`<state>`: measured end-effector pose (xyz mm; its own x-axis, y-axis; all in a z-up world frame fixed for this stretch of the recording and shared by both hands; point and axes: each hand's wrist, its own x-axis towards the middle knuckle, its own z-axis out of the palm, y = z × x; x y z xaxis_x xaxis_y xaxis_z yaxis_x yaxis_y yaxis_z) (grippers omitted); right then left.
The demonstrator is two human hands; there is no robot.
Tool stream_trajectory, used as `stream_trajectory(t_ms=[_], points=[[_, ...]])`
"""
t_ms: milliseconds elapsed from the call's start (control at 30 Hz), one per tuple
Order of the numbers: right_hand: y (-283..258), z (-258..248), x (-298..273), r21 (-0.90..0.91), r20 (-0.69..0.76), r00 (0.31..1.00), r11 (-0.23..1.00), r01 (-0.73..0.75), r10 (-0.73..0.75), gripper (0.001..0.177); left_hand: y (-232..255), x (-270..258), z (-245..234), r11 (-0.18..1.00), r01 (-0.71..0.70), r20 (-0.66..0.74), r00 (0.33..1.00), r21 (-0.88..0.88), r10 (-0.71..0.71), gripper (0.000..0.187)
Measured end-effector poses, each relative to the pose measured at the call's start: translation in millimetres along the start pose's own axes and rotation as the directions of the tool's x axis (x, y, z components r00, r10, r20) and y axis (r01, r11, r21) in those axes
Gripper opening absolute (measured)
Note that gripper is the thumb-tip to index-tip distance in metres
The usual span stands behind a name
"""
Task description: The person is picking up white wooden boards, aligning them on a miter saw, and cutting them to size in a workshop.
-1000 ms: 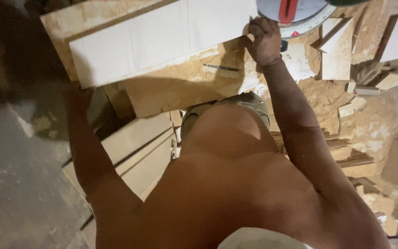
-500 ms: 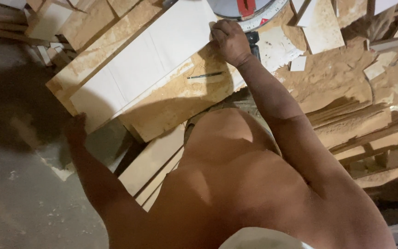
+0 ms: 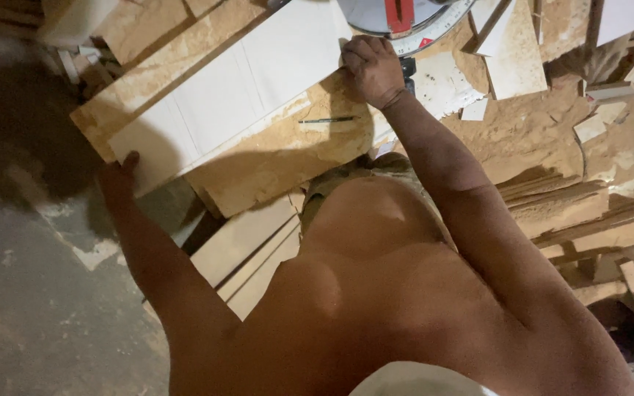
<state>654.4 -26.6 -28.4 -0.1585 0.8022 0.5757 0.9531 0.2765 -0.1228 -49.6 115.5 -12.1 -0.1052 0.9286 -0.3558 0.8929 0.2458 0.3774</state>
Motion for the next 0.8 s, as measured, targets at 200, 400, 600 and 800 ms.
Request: stream_trajectory(t_ms=[200, 400, 600, 800], points=[[5, 10, -6, 0.026, -0.036, 0.999, 0.999, 0.040, -0.039, 0.014, -21, 12, 12, 0.983, 0.064, -0.021, 0.998, 0.174, -0.062, 0.086], [14, 10, -9, 0.236, -0.033, 0.999, 0.971, 0.044, -0.038, 0.023, -20, 3, 20, 0.974, -0.124, -0.163, 0.982, -0.188, 0.093, 0.061], [21, 15, -11, 0.245, -0.019, 0.998, 0.968, 0.058, -0.056, 0.025, -36, 5, 44, 0.888, -0.180, -0.207, 0.973, -0.423, 0.099, 0.034], [9, 1, 3, 0.150, -0.038, 0.997, 0.986, 0.075, -0.070, 0.016, -41, -4, 46, 0.916, -0.128, -0.215, 0.975, -0.380, 0.047, 0.023]])
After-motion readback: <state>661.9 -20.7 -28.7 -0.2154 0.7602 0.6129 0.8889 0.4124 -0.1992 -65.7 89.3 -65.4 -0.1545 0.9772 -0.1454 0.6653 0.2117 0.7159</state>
